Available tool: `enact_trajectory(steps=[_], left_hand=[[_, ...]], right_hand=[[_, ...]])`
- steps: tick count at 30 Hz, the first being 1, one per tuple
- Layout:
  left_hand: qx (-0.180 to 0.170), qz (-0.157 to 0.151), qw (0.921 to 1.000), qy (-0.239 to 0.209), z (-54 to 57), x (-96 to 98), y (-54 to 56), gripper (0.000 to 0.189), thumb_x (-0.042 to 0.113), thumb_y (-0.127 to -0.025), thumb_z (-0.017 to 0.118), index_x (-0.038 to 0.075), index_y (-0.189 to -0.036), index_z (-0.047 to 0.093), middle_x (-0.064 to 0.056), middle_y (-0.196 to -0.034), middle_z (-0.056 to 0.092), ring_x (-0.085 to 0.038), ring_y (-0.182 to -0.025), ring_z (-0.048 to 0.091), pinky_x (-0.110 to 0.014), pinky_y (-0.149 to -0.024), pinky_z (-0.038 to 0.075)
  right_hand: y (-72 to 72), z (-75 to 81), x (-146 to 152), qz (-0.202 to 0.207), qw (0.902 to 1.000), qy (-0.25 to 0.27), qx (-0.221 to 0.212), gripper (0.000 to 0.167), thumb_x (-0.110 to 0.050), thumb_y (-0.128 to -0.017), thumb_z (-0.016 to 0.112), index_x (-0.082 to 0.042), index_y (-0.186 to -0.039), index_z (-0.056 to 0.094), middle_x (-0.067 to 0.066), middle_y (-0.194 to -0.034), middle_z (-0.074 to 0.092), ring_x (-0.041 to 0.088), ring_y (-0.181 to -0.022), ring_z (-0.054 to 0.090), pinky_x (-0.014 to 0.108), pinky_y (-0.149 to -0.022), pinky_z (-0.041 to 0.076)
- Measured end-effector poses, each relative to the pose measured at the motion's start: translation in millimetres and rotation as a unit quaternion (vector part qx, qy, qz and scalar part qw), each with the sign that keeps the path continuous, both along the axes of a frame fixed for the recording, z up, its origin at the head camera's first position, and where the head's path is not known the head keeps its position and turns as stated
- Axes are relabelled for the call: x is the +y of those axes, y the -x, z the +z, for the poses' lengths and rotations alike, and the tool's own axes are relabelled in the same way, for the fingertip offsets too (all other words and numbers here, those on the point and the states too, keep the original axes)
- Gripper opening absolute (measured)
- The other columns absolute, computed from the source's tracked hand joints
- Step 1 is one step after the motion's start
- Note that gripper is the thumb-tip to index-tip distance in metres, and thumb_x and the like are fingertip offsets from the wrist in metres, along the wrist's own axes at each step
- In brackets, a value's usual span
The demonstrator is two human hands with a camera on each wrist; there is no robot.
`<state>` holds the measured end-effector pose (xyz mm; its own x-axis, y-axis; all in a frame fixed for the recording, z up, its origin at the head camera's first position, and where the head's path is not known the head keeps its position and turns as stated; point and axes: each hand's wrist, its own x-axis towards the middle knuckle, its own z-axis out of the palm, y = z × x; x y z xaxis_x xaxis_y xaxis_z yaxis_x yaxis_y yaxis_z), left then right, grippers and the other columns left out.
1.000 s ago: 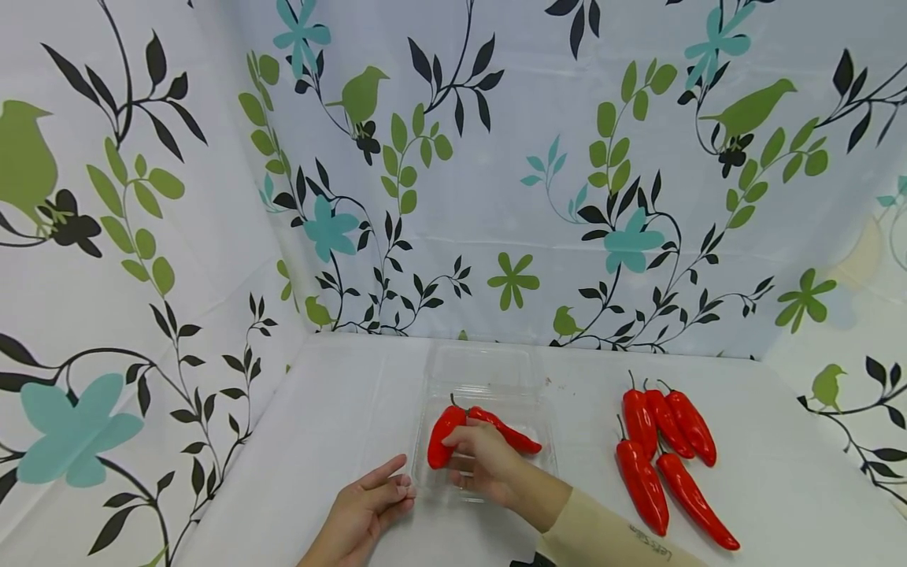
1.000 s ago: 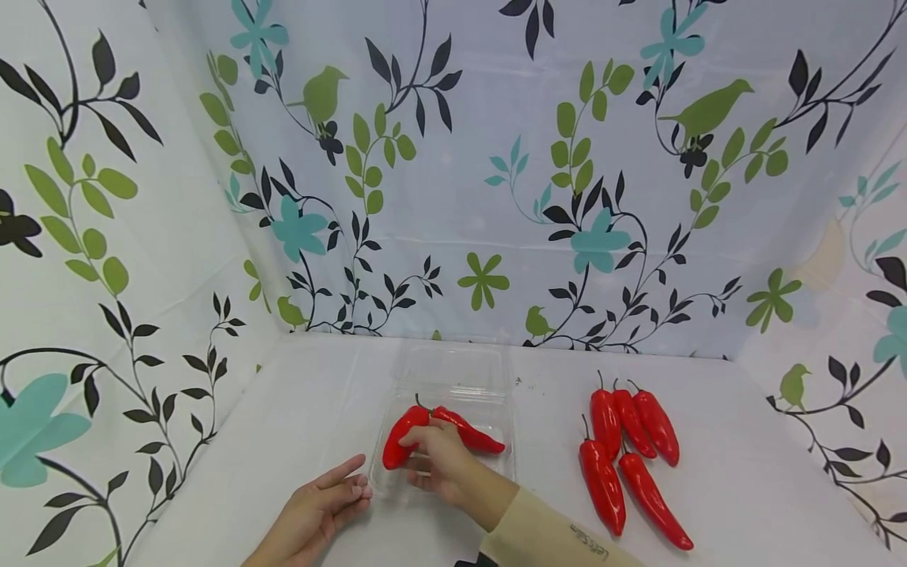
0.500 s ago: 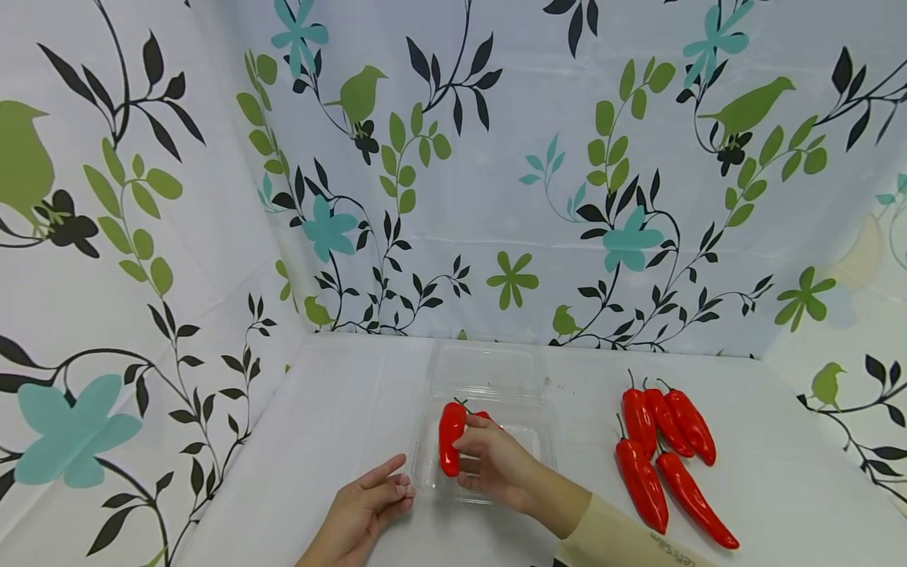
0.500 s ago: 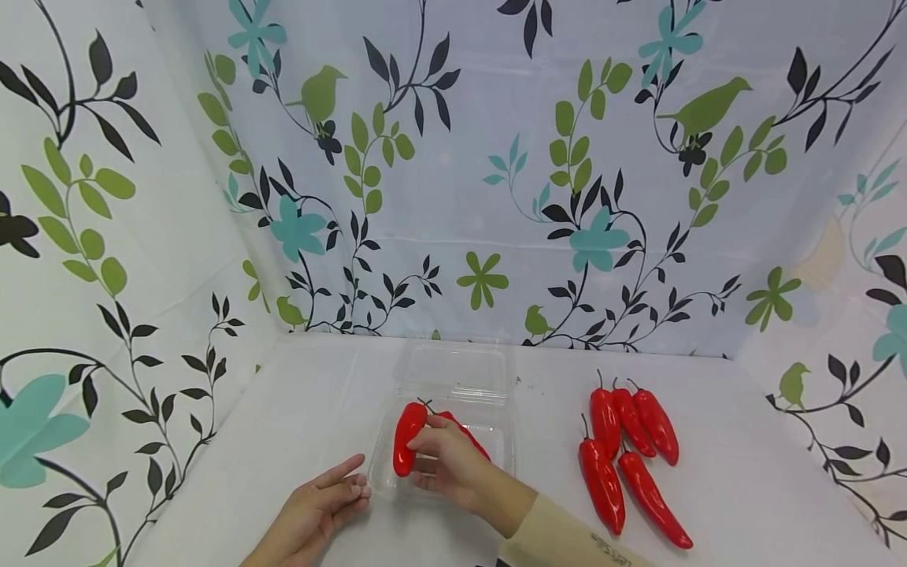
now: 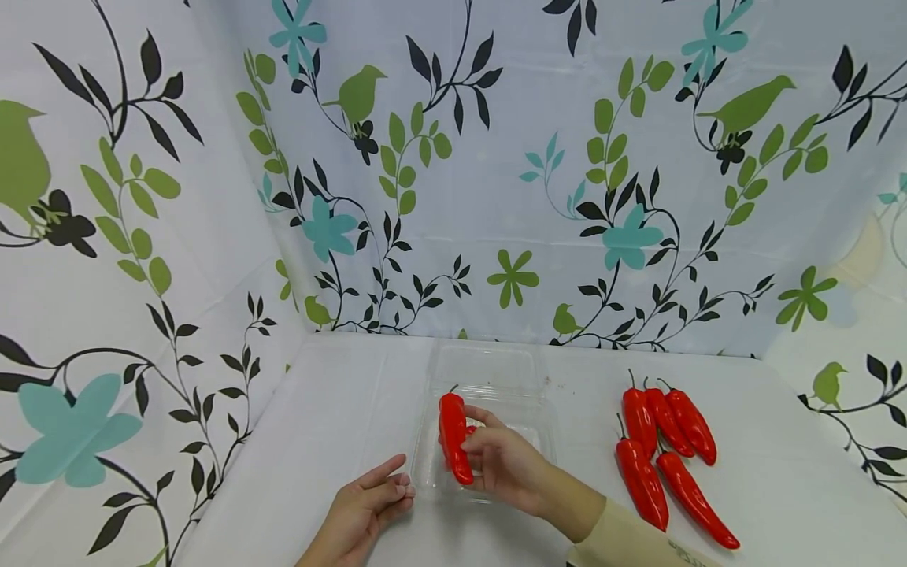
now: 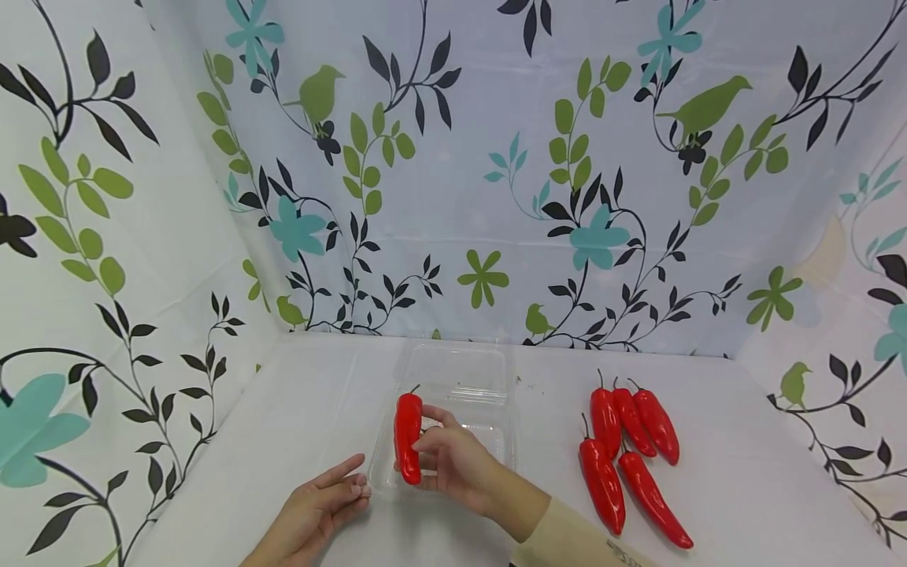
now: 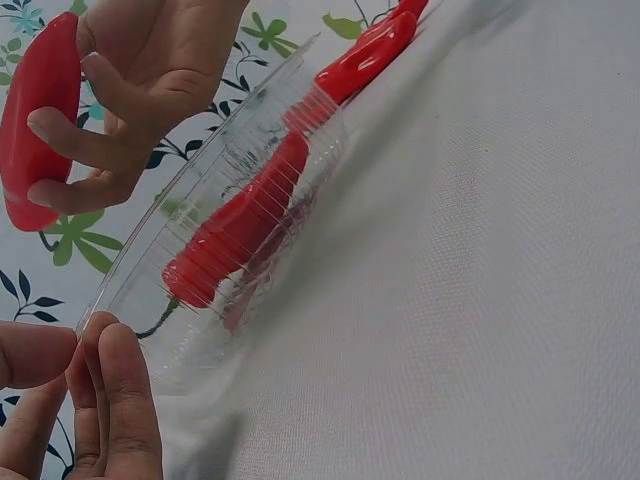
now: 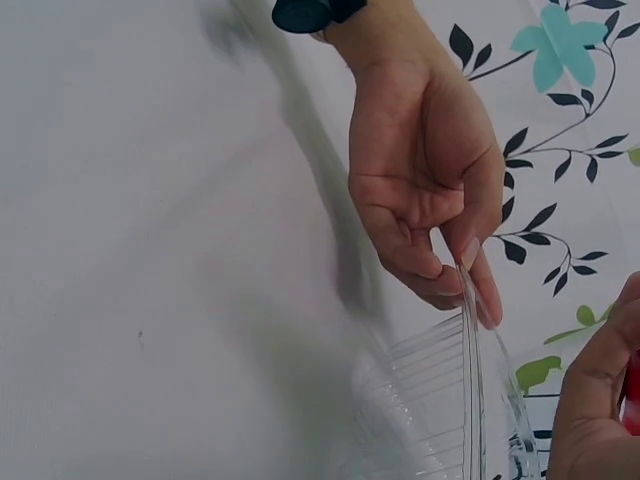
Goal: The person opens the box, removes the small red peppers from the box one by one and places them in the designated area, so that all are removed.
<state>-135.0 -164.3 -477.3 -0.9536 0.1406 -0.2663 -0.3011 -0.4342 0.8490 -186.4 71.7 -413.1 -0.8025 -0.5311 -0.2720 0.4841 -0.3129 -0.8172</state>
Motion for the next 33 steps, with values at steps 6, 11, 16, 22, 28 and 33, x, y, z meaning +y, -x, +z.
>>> enact_trajectory(steps=[6,11,16,22,28,33], left_hand=[[0.003,-0.005,1.0,-0.003,-1.3,-0.7,-1.3,0.064,-0.005,-0.093,0.065,-0.012,-0.15,0.036,-0.011,-0.104,0.064,-0.019,-0.094,0.069,-0.032,-0.092,0.057],[0.005,-0.004,0.9999,-0.009,-2.7,-0.7,-1.8,0.064,-0.006,-0.093,0.065,-0.012,-0.15,0.036,-0.01,-0.103,0.063,-0.018,-0.095,0.069,-0.031,-0.092,0.057],[0.007,-0.004,0.9999,-0.009,-3.3,-0.6,-2.3,0.064,-0.006,-0.093,0.064,-0.012,-0.15,0.036,-0.01,-0.103,0.063,-0.018,-0.095,0.069,-0.03,-0.092,0.057],[0.01,-0.004,0.9999,-0.007,-3.0,-0.1,-2.6,0.065,-0.006,-0.093,0.064,-0.013,-0.15,0.034,-0.009,-0.102,0.064,-0.017,-0.095,0.068,-0.03,-0.092,0.057],[0.009,-0.002,0.9999,-0.007,-3.9,-0.1,-3.6,0.065,-0.006,-0.093,0.064,-0.012,-0.15,0.034,-0.01,-0.104,0.063,-0.018,-0.095,0.069,-0.031,-0.092,0.057],[0.008,-0.001,1.0,-0.004,-4.8,0.0,-4.0,0.067,-0.004,-0.093,0.066,-0.012,-0.151,0.033,-0.011,-0.106,0.063,-0.019,-0.095,0.069,-0.031,-0.092,0.057]], right_hand=[[-0.7,2.3,9,0.005,0.9992,0.02,0.035,0.076,-0.011,-0.088,0.063,-0.017,-0.153,0.024,0.018,-0.145,0.046,0.034,-0.116,0.059,0.045,-0.096,0.055],[-1.7,4.5,17,0.002,0.9982,0.016,0.058,0.076,-0.01,-0.089,0.062,-0.02,-0.153,0.021,0.017,-0.147,0.044,0.034,-0.117,0.058,0.046,-0.098,0.054],[-2.8,3.9,24,-0.007,0.995,-0.021,0.097,0.075,-0.009,-0.089,0.061,-0.02,-0.152,0.022,0.019,-0.148,0.041,0.034,-0.119,0.057,0.049,-0.1,0.052],[-3.7,3.0,35,-0.023,0.9869,-0.073,0.142,0.077,-0.006,-0.089,0.062,-0.022,-0.153,0.022,0.02,-0.149,0.04,0.035,-0.125,0.055,0.05,-0.099,0.053],[-4.2,-0.2,54,-0.036,0.9795,-0.109,0.166,0.081,-0.005,-0.09,0.062,-0.024,-0.155,0.018,0.022,-0.15,0.037,0.032,-0.122,0.057,0.051,-0.095,0.055],[-4.7,-5.1,77,-0.049,0.9762,-0.123,0.171,0.083,-0.004,-0.091,0.063,-0.024,-0.156,0.015,0.023,-0.149,0.037,0.031,-0.122,0.057,0.052,-0.094,0.056]])
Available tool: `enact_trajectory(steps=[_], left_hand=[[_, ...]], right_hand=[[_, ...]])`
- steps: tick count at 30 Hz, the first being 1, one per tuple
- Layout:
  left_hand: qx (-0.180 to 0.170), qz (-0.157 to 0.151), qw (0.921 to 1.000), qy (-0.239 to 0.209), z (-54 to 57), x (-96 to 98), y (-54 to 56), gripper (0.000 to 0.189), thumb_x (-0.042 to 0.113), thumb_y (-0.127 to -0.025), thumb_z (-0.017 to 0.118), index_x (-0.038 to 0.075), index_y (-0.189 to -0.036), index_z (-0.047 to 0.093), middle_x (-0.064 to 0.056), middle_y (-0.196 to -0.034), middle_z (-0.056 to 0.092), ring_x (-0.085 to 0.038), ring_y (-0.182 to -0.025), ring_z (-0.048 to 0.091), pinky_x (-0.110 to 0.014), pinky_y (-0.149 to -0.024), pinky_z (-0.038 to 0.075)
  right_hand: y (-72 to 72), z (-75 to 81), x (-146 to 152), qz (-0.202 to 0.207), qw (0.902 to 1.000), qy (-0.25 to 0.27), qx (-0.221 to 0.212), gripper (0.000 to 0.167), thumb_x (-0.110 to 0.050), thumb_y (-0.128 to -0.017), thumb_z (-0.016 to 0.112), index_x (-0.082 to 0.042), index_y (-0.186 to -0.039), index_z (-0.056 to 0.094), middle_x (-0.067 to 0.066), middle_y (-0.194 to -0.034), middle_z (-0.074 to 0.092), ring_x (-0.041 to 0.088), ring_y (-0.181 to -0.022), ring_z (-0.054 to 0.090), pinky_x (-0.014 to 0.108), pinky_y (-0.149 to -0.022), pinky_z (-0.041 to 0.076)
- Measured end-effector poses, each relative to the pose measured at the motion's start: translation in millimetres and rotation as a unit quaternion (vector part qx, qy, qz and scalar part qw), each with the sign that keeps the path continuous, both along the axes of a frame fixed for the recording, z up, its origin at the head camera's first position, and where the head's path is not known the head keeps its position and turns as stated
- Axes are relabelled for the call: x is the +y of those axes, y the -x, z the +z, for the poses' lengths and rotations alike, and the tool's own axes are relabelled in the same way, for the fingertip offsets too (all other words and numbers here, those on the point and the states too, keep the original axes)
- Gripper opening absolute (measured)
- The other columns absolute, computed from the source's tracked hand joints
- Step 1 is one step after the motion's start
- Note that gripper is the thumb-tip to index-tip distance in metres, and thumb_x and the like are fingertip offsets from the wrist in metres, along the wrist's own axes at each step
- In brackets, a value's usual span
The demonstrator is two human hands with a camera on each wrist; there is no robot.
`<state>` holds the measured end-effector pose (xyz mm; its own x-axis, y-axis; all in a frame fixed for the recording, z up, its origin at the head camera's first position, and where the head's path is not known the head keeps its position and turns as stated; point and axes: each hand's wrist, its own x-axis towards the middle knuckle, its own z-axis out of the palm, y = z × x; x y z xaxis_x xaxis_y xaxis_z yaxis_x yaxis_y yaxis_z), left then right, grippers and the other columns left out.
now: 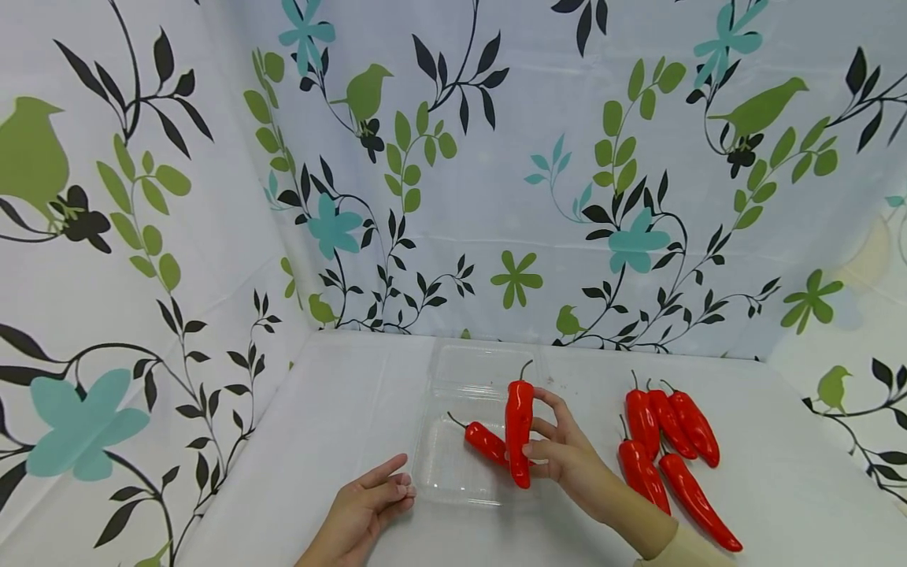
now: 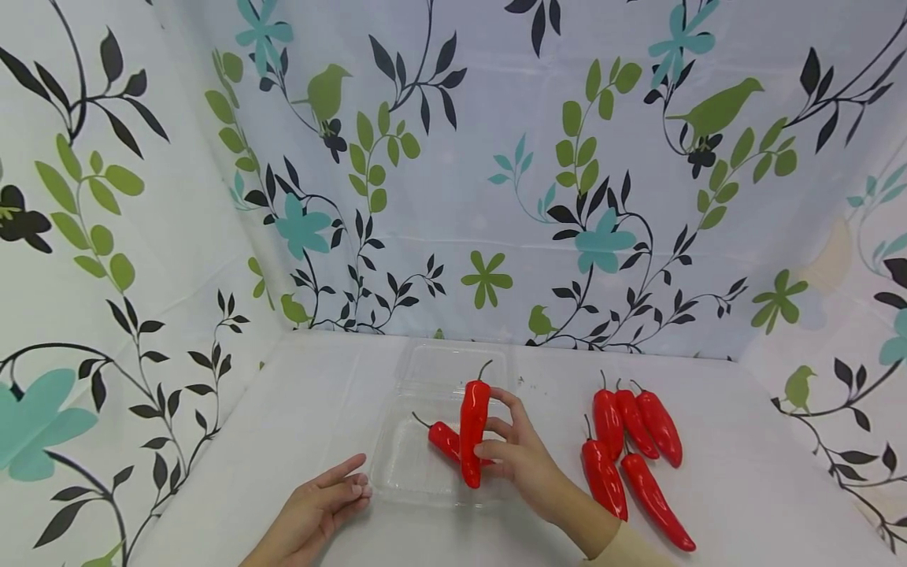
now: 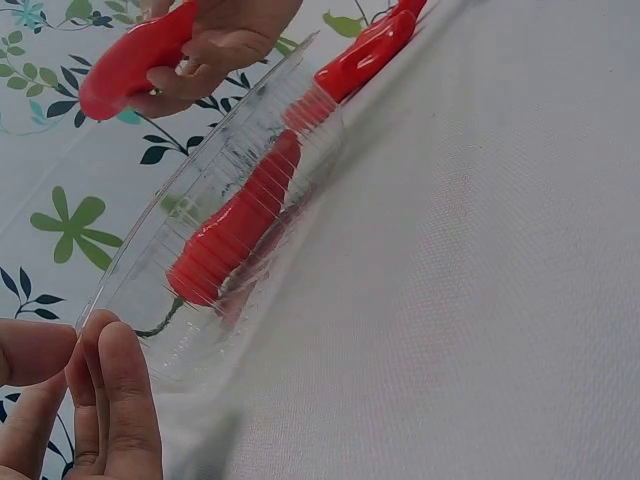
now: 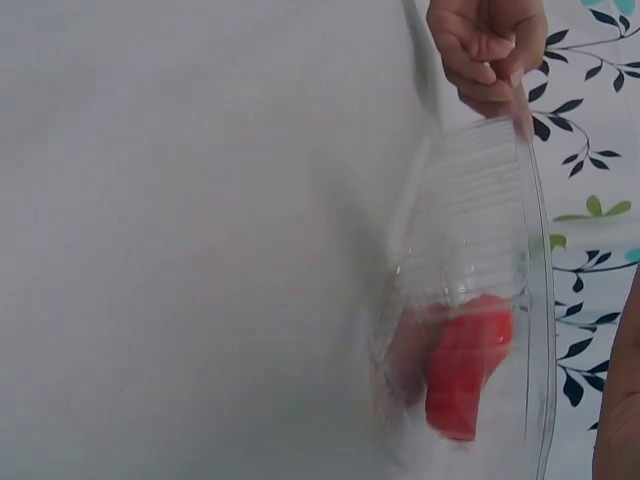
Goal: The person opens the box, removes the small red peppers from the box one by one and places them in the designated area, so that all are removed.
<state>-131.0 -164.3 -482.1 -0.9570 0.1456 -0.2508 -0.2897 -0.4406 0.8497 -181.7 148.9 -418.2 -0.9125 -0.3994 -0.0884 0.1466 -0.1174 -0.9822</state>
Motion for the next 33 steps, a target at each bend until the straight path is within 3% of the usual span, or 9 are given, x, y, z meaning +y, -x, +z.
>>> enact_trajectory(steps=[11,17,24,33], left_hand=[[0.006,-0.005,1.0,0.001,-3.2,-0.2,1.6,0.065,-0.006,-0.093,0.064,-0.012,-0.151,0.033,-0.01,-0.106,0.063,-0.018,-0.095,0.069,-0.031,-0.092,0.057],[0.01,-0.007,0.9999,0.0,-4.7,-0.5,1.7,0.064,-0.006,-0.094,0.063,-0.012,-0.15,0.034,-0.01,-0.106,0.062,-0.017,-0.095,0.069,-0.03,-0.092,0.057],[0.009,-0.006,0.9999,0.001,-6.7,-1.1,2.0,0.063,-0.007,-0.093,0.063,-0.011,-0.15,0.036,-0.01,-0.105,0.063,-0.018,-0.095,0.069,-0.031,-0.093,0.057],[0.01,-0.001,0.9999,0.005,-6.9,-1.0,2.3,0.063,-0.008,-0.092,0.064,-0.011,-0.149,0.038,-0.011,-0.106,0.063,-0.018,-0.095,0.069,-0.032,-0.093,0.057]], right_hand=[[-1.8,-2.4,57,-0.05,0.9958,-0.069,0.034,0.084,-0.007,-0.092,0.067,-0.025,-0.155,0.015,0.025,-0.145,0.038,0.033,-0.119,0.058,0.054,-0.087,0.059],[0.0,-2.2,94,-0.071,0.9855,-0.14,0.064,0.09,-0.007,-0.086,0.073,-0.027,-0.154,0.018,0.025,-0.143,0.039,0.036,-0.116,0.059,0.053,-0.082,0.06],[-1.2,4.8,140,-0.066,0.9701,-0.2,0.12,0.09,-0.009,-0.085,0.075,-0.019,-0.153,0.017,0.029,-0.145,0.037,0.035,-0.112,0.061,0.05,-0.076,0.062],[-2.9,-1.8,202,-0.053,0.9553,-0.274,0.097,0.087,-0.014,-0.09,0.07,-0.021,-0.154,0.012,0.037,-0.149,0.027,0.035,-0.114,0.058,0.049,-0.075,0.063]])
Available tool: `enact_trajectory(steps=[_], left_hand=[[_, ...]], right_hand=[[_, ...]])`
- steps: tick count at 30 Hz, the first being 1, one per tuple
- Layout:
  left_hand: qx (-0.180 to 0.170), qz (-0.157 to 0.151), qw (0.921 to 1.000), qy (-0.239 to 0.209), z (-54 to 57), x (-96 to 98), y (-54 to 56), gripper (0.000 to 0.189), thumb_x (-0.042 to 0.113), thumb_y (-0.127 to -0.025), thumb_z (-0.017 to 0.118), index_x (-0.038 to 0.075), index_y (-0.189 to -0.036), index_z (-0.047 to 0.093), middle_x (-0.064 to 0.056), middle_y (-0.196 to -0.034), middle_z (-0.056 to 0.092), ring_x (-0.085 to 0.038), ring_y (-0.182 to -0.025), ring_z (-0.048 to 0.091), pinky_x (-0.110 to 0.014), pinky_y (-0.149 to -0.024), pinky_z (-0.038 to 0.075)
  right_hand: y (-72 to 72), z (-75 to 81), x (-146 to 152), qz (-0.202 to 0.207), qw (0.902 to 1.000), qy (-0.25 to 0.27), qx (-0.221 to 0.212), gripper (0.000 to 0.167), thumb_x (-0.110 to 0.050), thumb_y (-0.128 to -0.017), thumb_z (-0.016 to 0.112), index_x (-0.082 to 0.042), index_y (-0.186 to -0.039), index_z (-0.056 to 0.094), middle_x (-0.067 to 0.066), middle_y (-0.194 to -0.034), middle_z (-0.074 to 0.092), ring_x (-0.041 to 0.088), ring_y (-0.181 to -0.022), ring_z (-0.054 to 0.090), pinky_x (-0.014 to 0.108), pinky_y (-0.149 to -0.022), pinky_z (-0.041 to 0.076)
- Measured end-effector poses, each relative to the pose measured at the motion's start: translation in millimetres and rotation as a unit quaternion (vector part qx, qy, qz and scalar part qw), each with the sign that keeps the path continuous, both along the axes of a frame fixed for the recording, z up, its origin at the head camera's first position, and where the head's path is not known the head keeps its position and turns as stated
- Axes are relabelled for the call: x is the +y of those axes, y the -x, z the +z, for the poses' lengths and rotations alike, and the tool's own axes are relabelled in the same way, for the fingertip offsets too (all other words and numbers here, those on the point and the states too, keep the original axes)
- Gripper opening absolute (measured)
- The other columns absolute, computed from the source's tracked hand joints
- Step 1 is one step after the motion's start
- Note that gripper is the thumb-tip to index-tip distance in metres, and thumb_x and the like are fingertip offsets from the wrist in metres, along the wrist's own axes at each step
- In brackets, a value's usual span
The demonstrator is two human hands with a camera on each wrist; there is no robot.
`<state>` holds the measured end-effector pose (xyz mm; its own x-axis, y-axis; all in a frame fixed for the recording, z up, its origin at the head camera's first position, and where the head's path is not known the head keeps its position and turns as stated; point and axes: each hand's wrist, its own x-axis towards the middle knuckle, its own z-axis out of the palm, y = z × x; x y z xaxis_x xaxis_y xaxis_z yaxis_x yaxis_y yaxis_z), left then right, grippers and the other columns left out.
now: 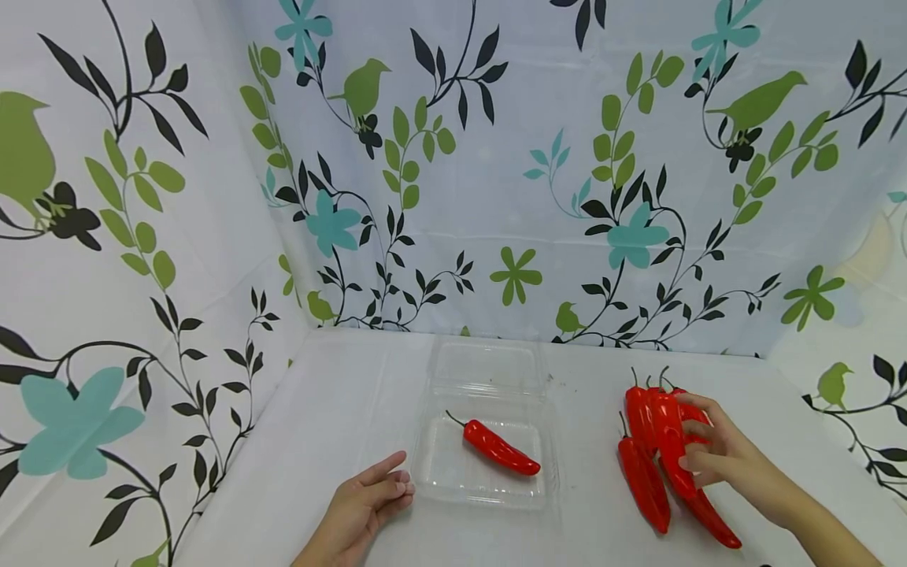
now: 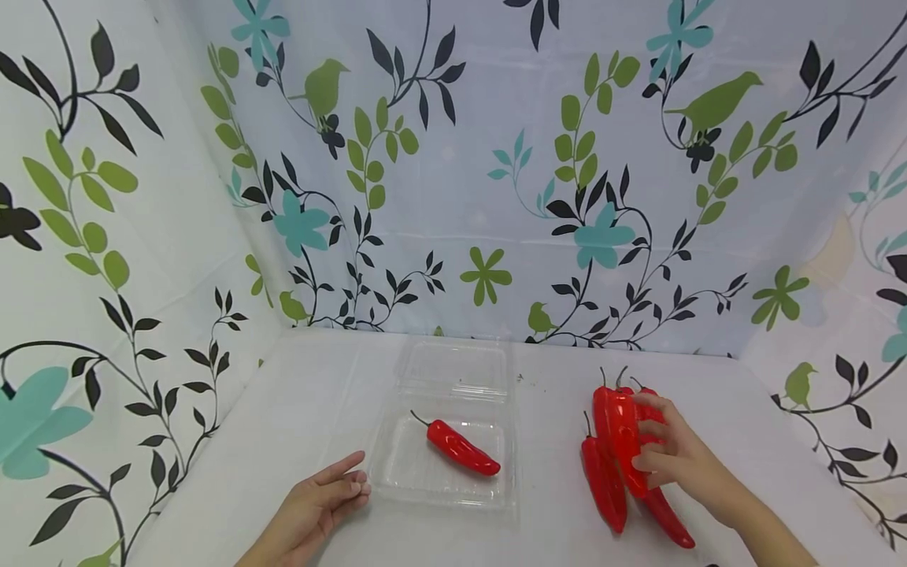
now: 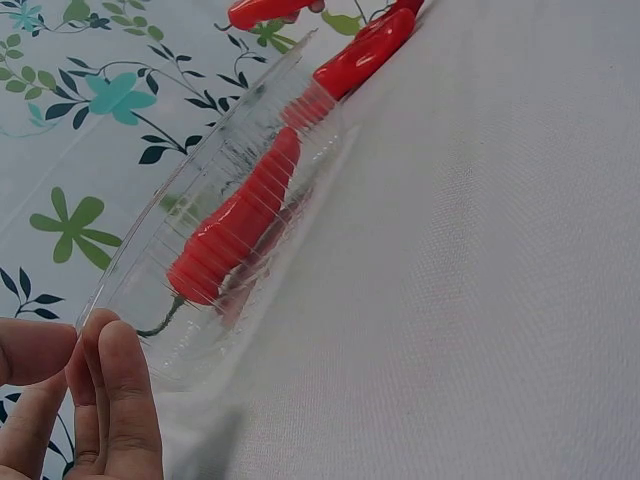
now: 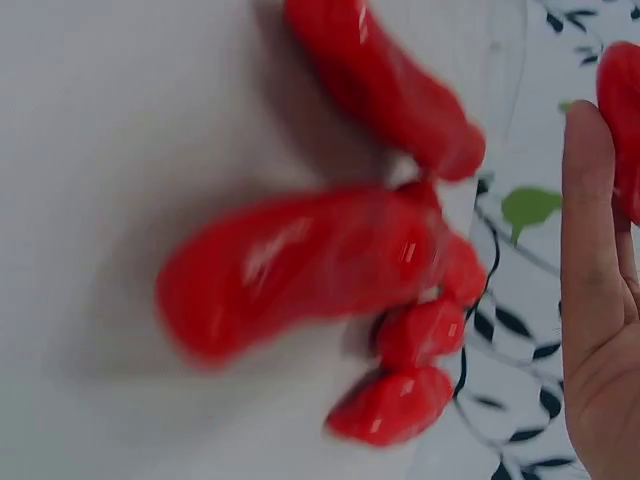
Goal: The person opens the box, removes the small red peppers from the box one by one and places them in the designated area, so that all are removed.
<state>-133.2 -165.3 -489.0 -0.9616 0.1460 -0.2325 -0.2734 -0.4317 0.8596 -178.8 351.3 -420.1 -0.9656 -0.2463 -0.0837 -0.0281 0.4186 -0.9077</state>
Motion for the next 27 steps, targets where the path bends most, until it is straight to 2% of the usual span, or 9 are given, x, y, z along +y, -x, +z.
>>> enact_trajectory(steps=[4,9,16,18,20,21,23,27], left_hand=[[-0.001,-0.001,1.0,-0.002,0.9,0.6,-0.1,0.063,-0.008,-0.092,0.064,-0.011,-0.149,0.038,-0.011,-0.105,0.064,-0.018,-0.094,0.07,-0.032,-0.093,0.057],[-0.002,0.0,1.0,-0.003,1.8,0.2,0.1,0.063,-0.008,-0.092,0.064,-0.012,-0.149,0.038,-0.01,-0.104,0.065,-0.018,-0.093,0.07,-0.032,-0.092,0.057],[-0.001,0.001,1.0,-0.001,2.7,-1.9,0.2,0.063,-0.007,-0.092,0.065,-0.011,-0.149,0.039,-0.01,-0.104,0.065,-0.017,-0.092,0.07,-0.032,-0.093,0.057],[-0.001,0.001,1.0,0.002,3.0,-2.2,0.0,0.063,-0.007,-0.092,0.065,-0.011,-0.149,0.039,-0.01,-0.105,0.065,-0.017,-0.092,0.07,-0.032,-0.093,0.057],[-0.002,0.0,1.0,0.001,3.5,-2.1,-0.3,0.063,-0.007,-0.092,0.065,-0.011,-0.149,0.039,-0.011,-0.105,0.065,-0.017,-0.092,0.069,-0.032,-0.093,0.057],[-0.002,-0.001,1.0,0.0,3.8,-2.0,-0.6,0.062,-0.007,-0.092,0.065,-0.011,-0.149,0.039,-0.011,-0.105,0.065,-0.017,-0.092,0.069,-0.032,-0.093,0.057],[0.0,-0.001,1.0,-0.003,4.3,-1.4,-1.0,0.061,-0.007,-0.092,0.064,-0.01,-0.148,0.041,-0.01,-0.105,0.065,-0.017,-0.092,0.069,-0.032,-0.094,0.056],[0.0,-0.002,1.0,-0.009,4.9,-0.9,-1.6,0.059,-0.008,-0.092,0.064,-0.01,-0.148,0.042,-0.01,-0.104,0.065,-0.017,-0.092,0.07,-0.032,-0.094,0.056]], right_hand=[[-2.4,-8.4,30,0.0,0.9993,-0.028,-0.025,0.082,-0.018,-0.093,0.067,-0.036,-0.152,0.013,0.04,-0.147,0.026,0.034,-0.114,0.06,0.049,-0.075,0.063],[-1.4,-14.0,61,0.018,0.997,-0.052,-0.054,0.07,-0.017,-0.097,0.062,-0.06,-0.134,0.019,0.033,-0.133,0.046,0.027,-0.101,0.066,0.05,-0.074,0.063],[-0.5,-21.5,84,0.052,0.9912,-0.076,-0.096,0.073,-0.013,-0.095,0.063,-0.07,-0.121,0.023,0.021,-0.122,0.054,0.026,-0.099,0.064,0.053,-0.072,0.062],[-1.0,-25.1,86,0.063,0.9889,-0.072,-0.114,0.074,-0.01,-0.094,0.063,-0.056,-0.136,0.023,0.018,-0.117,0.054,0.025,-0.098,0.063,0.054,-0.072,0.062],[-2.0,-28.9,87,0.069,0.9868,-0.068,-0.13,0.077,-0.007,-0.093,0.063,-0.034,-0.148,0.016,0.014,-0.113,0.055,0.026,-0.096,0.063,0.055,-0.071,0.062],[-2.6,-30.7,86,0.068,0.9861,-0.067,-0.136,0.079,-0.006,-0.092,0.063,-0.02,-0.149,0.011,0.014,-0.112,0.055,0.026,-0.096,0.062,0.055,-0.071,0.061],[-3.9,-32.9,86,0.068,0.9851,-0.066,-0.144,0.081,-0.004,-0.09,0.064,0.002,-0.143,0.002,0.014,-0.111,0.054,0.026,-0.095,0.062,0.056,-0.071,0.061],[-5.9,-36.5,88,0.07,0.984,-0.067,-0.15,0.08,-0.006,-0.09,0.064,0.0,-0.142,0.004,0.014,-0.112,0.054,0.026,-0.095,0.063,0.056,-0.072,0.061]])
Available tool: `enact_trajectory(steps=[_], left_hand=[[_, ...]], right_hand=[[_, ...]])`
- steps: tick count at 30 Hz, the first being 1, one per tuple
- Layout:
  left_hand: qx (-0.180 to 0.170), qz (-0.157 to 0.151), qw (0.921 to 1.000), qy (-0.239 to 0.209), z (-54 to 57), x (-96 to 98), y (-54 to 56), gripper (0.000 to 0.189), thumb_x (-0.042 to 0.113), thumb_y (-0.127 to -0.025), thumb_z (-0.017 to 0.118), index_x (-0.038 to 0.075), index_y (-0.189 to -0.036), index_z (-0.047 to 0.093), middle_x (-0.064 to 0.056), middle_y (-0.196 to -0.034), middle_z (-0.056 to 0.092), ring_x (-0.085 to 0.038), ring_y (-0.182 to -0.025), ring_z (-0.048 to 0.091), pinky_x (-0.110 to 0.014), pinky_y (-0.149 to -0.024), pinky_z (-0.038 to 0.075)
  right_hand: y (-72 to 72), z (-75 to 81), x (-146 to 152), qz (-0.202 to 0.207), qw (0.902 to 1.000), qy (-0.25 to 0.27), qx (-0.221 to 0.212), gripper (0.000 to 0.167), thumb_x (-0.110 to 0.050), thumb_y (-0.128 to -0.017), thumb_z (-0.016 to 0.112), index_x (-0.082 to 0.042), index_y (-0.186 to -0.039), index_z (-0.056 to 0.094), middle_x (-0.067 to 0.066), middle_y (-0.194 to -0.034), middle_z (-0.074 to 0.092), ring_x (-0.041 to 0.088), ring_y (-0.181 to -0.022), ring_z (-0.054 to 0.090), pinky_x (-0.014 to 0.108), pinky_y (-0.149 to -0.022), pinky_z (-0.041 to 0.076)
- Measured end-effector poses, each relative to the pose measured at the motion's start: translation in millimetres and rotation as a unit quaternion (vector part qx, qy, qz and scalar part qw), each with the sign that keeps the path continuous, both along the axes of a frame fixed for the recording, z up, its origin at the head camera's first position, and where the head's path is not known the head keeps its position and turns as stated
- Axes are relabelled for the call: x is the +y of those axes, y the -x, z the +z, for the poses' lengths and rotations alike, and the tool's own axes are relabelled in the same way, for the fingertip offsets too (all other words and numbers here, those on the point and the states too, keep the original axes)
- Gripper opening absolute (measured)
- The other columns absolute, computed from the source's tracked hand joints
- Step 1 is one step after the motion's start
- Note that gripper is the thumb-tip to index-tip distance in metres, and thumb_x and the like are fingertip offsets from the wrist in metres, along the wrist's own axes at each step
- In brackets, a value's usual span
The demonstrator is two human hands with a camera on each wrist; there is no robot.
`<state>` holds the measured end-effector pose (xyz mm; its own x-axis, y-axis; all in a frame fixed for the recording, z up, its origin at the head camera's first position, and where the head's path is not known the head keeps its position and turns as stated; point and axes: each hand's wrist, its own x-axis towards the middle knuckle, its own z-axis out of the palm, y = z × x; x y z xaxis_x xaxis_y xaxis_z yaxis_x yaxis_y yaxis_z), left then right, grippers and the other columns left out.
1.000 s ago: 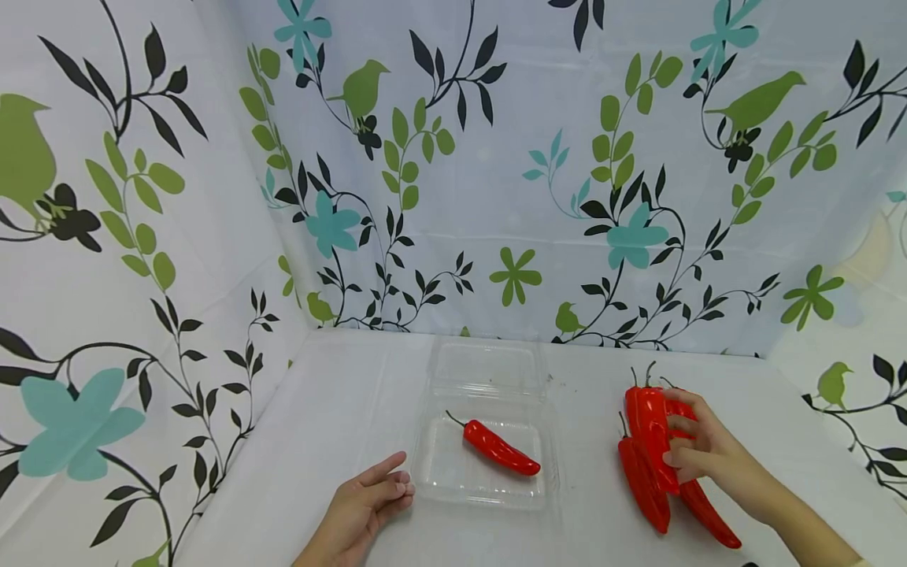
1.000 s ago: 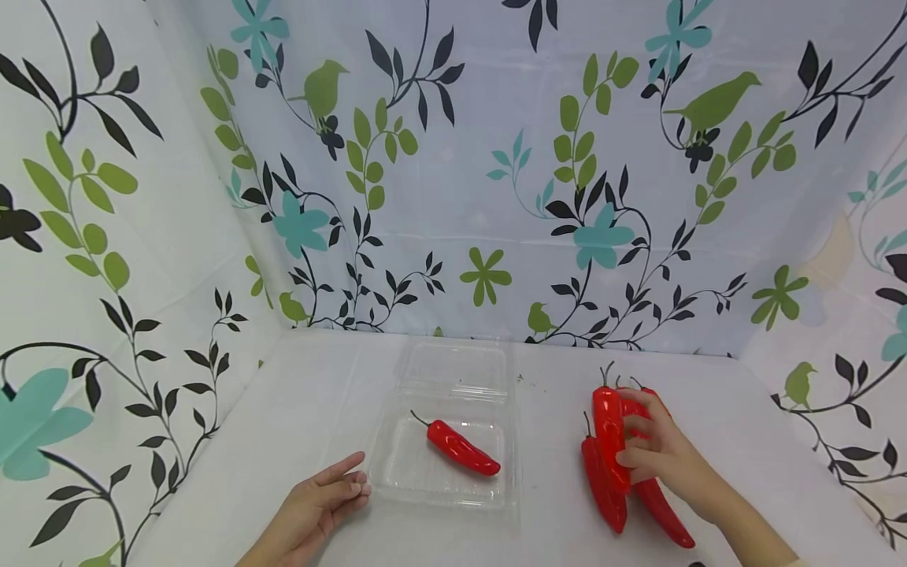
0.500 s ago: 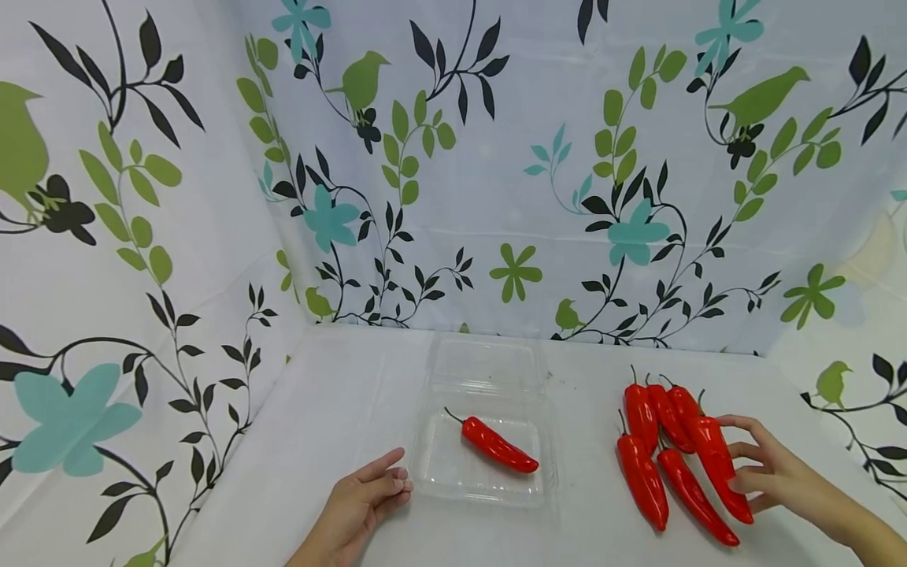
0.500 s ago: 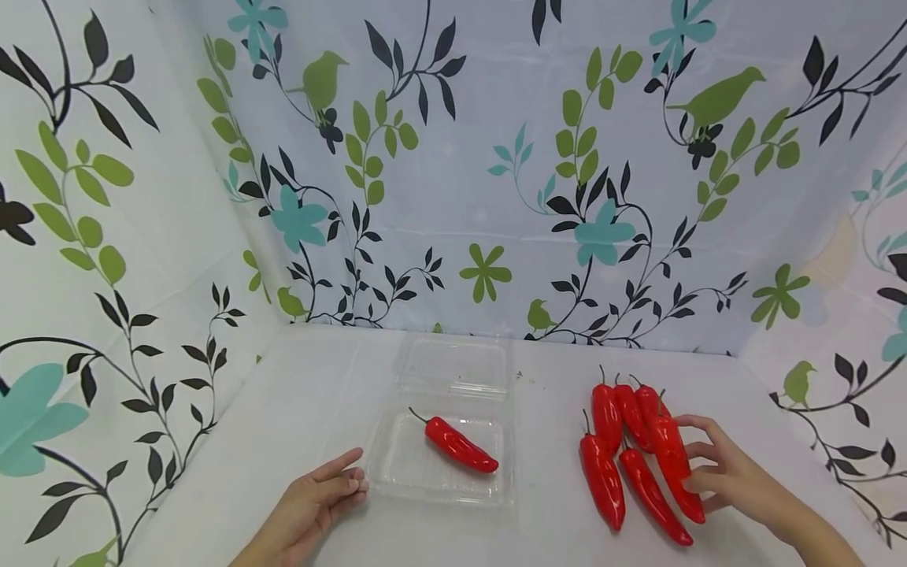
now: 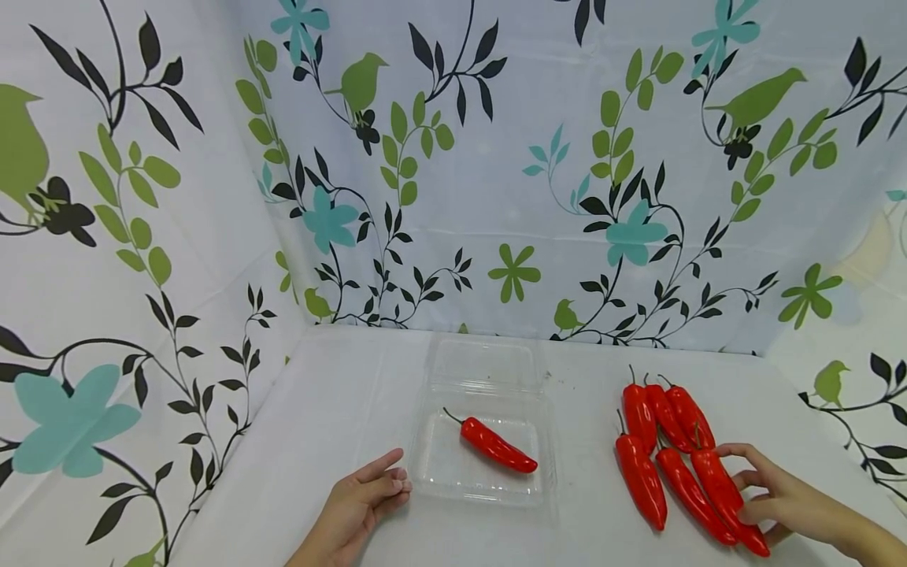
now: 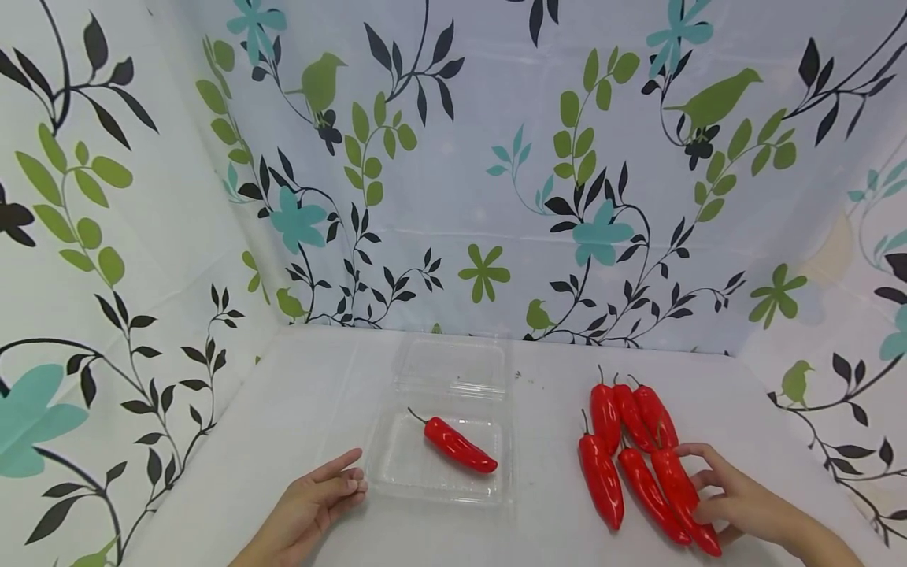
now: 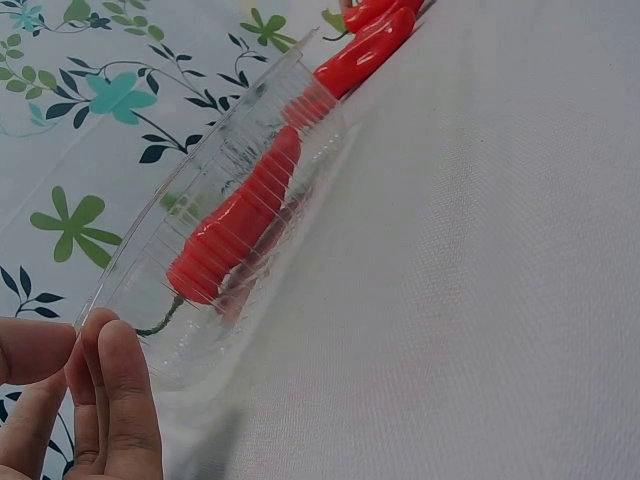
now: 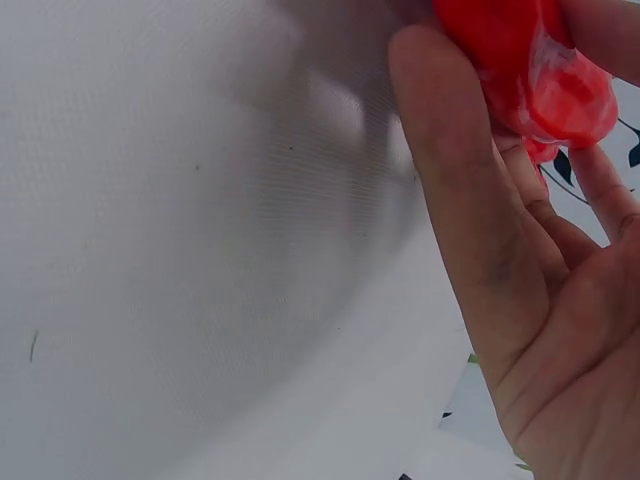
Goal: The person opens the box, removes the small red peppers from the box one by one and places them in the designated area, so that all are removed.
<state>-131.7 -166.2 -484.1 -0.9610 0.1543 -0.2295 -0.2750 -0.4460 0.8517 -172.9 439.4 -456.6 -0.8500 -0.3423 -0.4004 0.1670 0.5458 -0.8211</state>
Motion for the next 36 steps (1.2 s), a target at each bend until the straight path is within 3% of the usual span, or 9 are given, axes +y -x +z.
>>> enact_trajectory(steps=[8,16,26,31,36], left_hand=[[0.002,-0.003,0.9999,0.011,-0.1,-0.5,-0.7,0.063,-0.007,-0.093,0.063,-0.012,-0.15,0.036,-0.011,-0.107,0.063,-0.017,-0.094,0.068,-0.031,-0.094,0.056],[-0.002,-0.005,1.0,0.008,-3.0,-0.9,-0.4,0.063,-0.007,-0.094,0.063,-0.011,-0.151,0.035,-0.011,-0.108,0.063,-0.017,-0.096,0.068,-0.031,-0.094,0.056],[0.002,-0.006,0.9999,0.013,-2.3,-0.8,-0.7,0.065,-0.005,-0.094,0.064,-0.012,-0.151,0.033,-0.012,-0.109,0.061,-0.018,-0.097,0.068,-0.031,-0.094,0.056],[0.003,-0.002,0.9999,0.014,-2.5,-0.8,-0.9,0.065,-0.005,-0.094,0.064,-0.012,-0.151,0.034,-0.011,-0.108,0.062,-0.018,-0.096,0.068,-0.031,-0.094,0.056],[0.002,-0.003,1.0,0.005,-2.4,-1.1,-1.0,0.064,-0.007,-0.093,0.064,-0.011,-0.15,0.035,-0.012,-0.108,0.062,-0.018,-0.096,0.069,-0.031,-0.094,0.056]], right_hand=[[-1.7,-6.1,-2,0.0,0.9999,-0.005,-0.015,0.082,-0.01,-0.091,0.064,0.006,-0.145,0.005,0.014,-0.112,0.054,0.026,-0.095,0.063,0.055,-0.074,0.061],[0.7,-8.9,-7,0.0,0.9998,-0.022,-0.002,0.08,-0.013,-0.091,0.066,0.008,-0.145,0.01,0.012,-0.111,0.056,0.025,-0.094,0.064,0.052,-0.074,0.062],[1.5,-7.3,-14,-0.027,0.998,-0.056,0.003,0.07,-0.023,-0.097,0.066,0.012,-0.142,0.024,0.009,-0.099,0.059,0.029,-0.08,0.069,0.047,-0.07,0.063],[4.0,-4.2,-13,-0.035,0.9931,-0.11,0.024,0.07,-0.032,-0.098,0.065,0.011,-0.14,0.03,0.008,-0.098,0.061,0.027,-0.076,0.067,0.045,-0.066,0.063],[7.7,3.3,-14,-0.061,0.9767,-0.196,0.061,0.074,-0.047,-0.095,0.066,0.009,-0.136,0.041,0.004,-0.095,0.062,0.021,-0.075,0.064,0.04,-0.063,0.063]])
